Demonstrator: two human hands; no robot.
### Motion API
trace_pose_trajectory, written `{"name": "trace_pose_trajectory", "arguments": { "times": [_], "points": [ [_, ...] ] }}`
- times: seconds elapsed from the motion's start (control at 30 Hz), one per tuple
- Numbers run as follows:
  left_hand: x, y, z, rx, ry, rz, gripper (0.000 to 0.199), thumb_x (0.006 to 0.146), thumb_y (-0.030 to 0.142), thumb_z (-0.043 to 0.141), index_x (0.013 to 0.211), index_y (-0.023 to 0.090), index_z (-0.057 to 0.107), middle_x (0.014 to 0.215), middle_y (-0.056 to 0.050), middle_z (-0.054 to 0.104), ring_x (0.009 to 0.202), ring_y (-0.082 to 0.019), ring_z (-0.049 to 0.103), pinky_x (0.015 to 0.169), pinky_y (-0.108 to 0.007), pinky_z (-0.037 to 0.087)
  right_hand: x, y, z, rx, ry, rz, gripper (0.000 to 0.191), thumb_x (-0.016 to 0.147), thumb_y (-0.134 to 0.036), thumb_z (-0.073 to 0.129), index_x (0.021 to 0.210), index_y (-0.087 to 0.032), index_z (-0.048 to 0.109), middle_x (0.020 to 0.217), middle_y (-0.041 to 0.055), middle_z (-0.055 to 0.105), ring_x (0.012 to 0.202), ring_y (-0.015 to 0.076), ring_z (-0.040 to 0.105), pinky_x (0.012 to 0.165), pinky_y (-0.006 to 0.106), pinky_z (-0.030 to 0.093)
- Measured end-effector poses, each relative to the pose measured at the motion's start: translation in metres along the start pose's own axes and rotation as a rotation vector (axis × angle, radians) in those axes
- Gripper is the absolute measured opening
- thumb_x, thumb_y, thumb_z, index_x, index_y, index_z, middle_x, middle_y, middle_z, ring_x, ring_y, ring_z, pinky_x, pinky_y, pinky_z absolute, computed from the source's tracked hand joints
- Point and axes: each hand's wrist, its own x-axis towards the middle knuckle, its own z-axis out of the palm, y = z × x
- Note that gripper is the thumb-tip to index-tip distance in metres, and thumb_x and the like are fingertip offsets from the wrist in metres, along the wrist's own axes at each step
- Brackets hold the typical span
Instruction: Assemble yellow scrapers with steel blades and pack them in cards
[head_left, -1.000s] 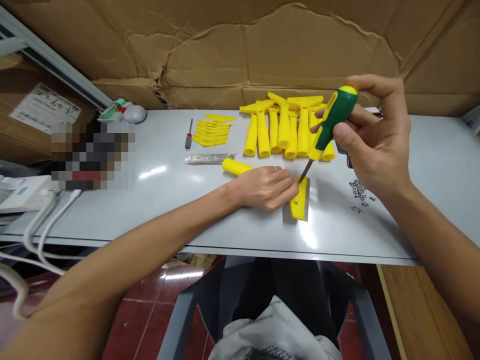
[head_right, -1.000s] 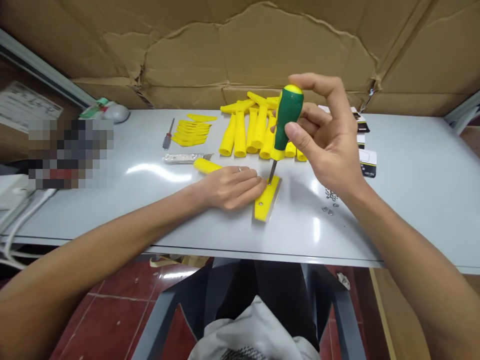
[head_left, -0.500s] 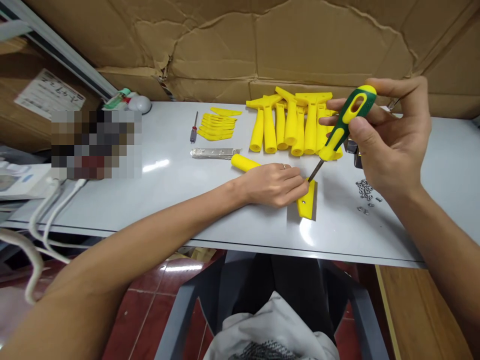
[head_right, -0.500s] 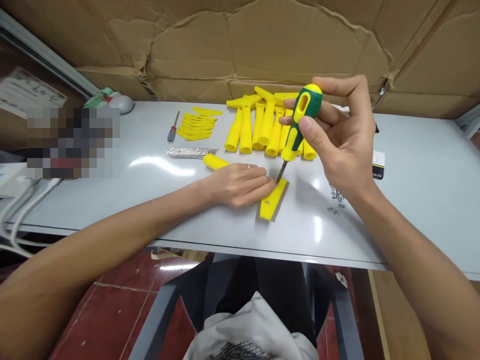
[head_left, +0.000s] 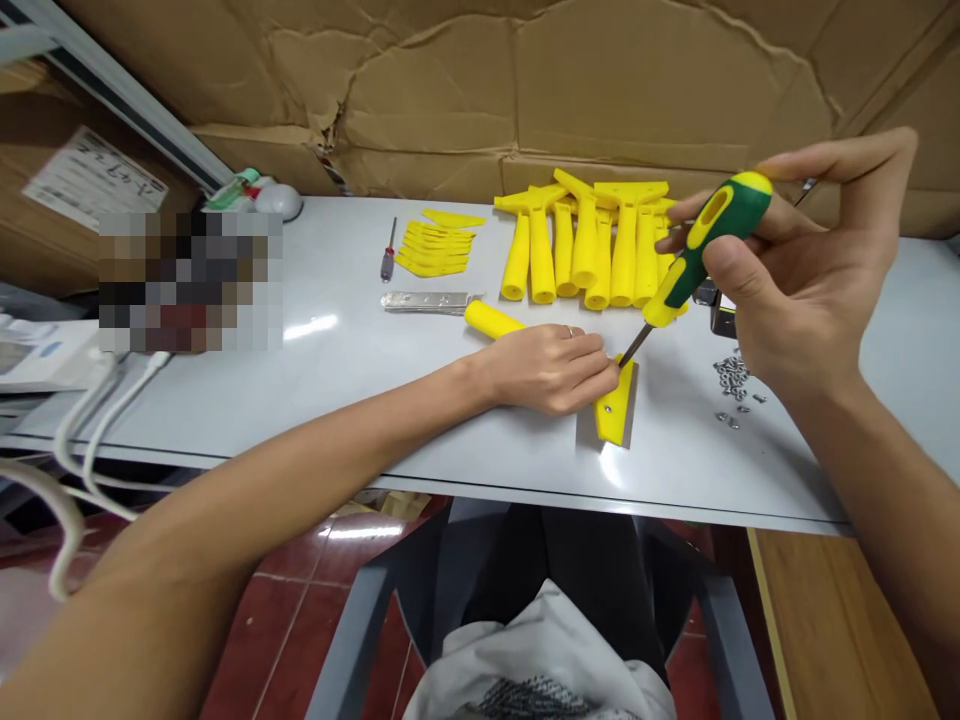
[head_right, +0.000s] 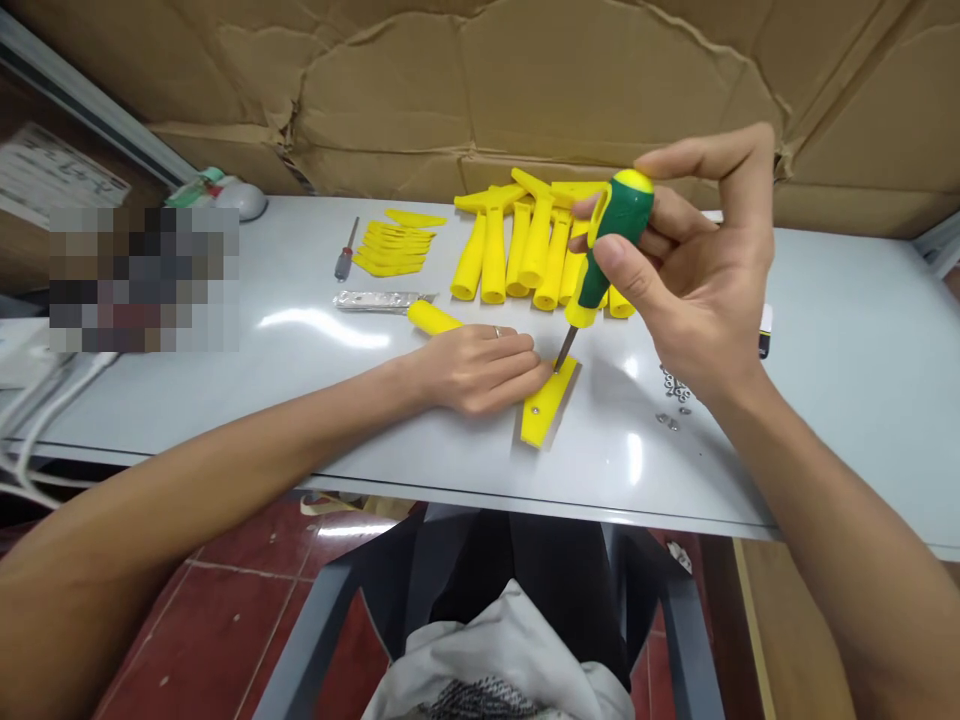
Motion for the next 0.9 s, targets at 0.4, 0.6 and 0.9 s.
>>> {"name": "trace_pose_trajectory", "arguments": {
  "times": [0.4,0.6,0.9],
  "points": [
    [-0.003,0.0,0.001,-0.021,0.009,-0.017,0.026,0.106,0.006,0.055,0.084,0.016,0.066,0.066,0.003,0.057,0.062,-0.013,0.057,0.054,-0.028,0.043,-0.001,-0.001,-0.005,-0.038,-0.037,0.064,0.046,0.081,-0.058,0.087,0.123,-0.048,0.072,0.125,-0.0007,0.065,0.104,0.024,0.073,0.092,0.048,0.066],
    [-0.001,0.0,0.001,-0.049,0.012,-0.019,0.025,0.104,0.006,0.054,0.084,0.015,0.066,0.065,0.002,0.056,0.061,-0.014,0.056,0.055,-0.029,0.043,-0.002,0.0,-0.006,-0.108,-0.054,0.029,0.05,0.087,-0.064,0.08,0.133,-0.045,0.071,0.116,0.0017,0.069,0.092,0.0209,0.07,0.085,0.044,0.067],
    [-0.002,0.0,0.005,-0.046,0.002,-0.065,0.028,0.106,0.006,0.051,0.084,0.016,0.064,0.066,0.002,0.057,0.062,-0.014,0.056,0.056,-0.029,0.044,-0.009,-0.009,0.0,-0.055,-0.172,0.135,0.059,0.097,-0.063,0.071,0.152,-0.051,0.053,0.129,-0.005,0.069,0.109,0.0217,0.077,0.097,0.045,0.07]
  ]
}}
